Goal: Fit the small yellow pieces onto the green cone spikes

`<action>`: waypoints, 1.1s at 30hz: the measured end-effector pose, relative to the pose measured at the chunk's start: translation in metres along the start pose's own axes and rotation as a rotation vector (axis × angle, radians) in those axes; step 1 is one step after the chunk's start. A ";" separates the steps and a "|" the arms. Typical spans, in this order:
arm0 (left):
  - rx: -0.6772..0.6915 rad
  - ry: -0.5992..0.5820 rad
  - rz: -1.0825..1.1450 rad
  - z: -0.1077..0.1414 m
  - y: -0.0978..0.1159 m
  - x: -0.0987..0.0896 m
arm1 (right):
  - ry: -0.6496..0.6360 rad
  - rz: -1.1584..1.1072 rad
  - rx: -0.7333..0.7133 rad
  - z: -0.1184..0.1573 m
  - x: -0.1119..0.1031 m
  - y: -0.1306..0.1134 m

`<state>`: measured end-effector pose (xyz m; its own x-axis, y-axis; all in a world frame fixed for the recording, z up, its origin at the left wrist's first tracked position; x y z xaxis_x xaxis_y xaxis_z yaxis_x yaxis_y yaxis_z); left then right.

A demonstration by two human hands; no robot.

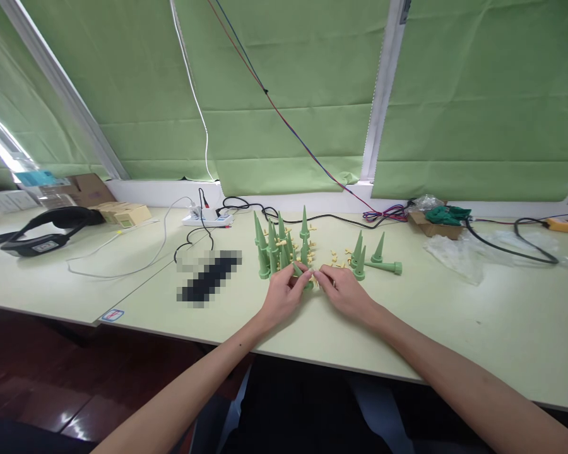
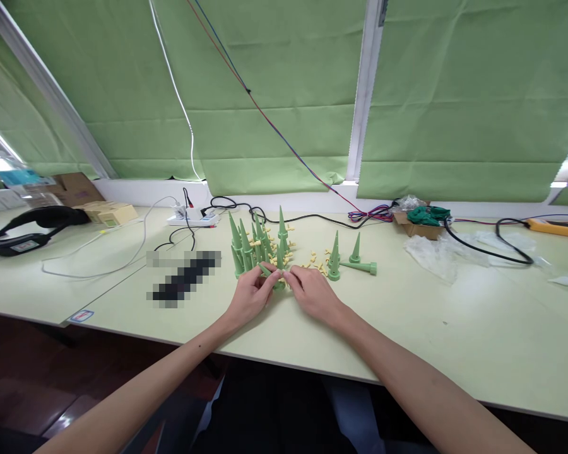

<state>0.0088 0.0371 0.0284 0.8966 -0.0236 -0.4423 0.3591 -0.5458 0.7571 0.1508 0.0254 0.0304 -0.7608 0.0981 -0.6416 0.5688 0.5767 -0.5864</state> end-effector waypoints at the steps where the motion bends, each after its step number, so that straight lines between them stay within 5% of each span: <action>1: -0.001 0.008 0.001 0.000 0.000 0.000 | -0.003 -0.012 0.011 0.000 0.000 0.000; 13: 0.044 0.022 -0.055 0.000 0.003 0.000 | -0.022 -0.028 -0.066 0.001 -0.001 -0.003; 33: 0.109 -0.076 -0.088 0.004 0.010 0.004 | 0.043 0.019 0.044 0.001 0.006 0.004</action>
<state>0.0149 0.0285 0.0323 0.8392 -0.0330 -0.5428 0.4012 -0.6362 0.6590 0.1484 0.0276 0.0237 -0.7620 0.1435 -0.6315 0.5957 0.5379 -0.5965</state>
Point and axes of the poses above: each hand's wrist, its own z-axis away from the middle knuckle, its own x-axis out of the palm, y = z × x, the point moved 6 cm from there along -z, towards the middle knuckle, and after that the axes turned 2 degrees about -x, right-handed, at the moved point
